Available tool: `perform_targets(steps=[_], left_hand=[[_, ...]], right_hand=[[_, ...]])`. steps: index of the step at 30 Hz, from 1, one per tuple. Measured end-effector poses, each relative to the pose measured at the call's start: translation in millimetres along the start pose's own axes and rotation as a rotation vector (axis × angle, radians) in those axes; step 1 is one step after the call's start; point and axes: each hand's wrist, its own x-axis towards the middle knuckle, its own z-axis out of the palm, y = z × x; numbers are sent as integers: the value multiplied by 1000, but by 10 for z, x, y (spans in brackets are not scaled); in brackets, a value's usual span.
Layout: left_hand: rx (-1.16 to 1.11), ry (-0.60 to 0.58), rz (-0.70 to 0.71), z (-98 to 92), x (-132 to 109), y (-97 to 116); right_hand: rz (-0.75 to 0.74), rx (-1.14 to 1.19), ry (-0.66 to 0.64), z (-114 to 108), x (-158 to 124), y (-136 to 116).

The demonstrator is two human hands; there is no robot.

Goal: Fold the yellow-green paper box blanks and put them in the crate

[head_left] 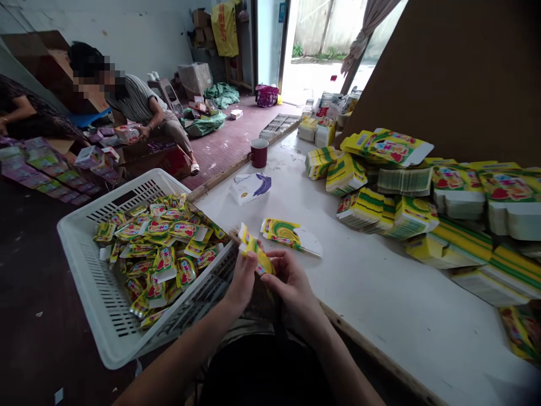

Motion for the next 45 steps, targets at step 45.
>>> perform_targets(steps=[45], left_hand=[[1103, -281, 471, -103, -28, 74]], right_hand=[[-390, -576, 68, -329, -97, -25]])
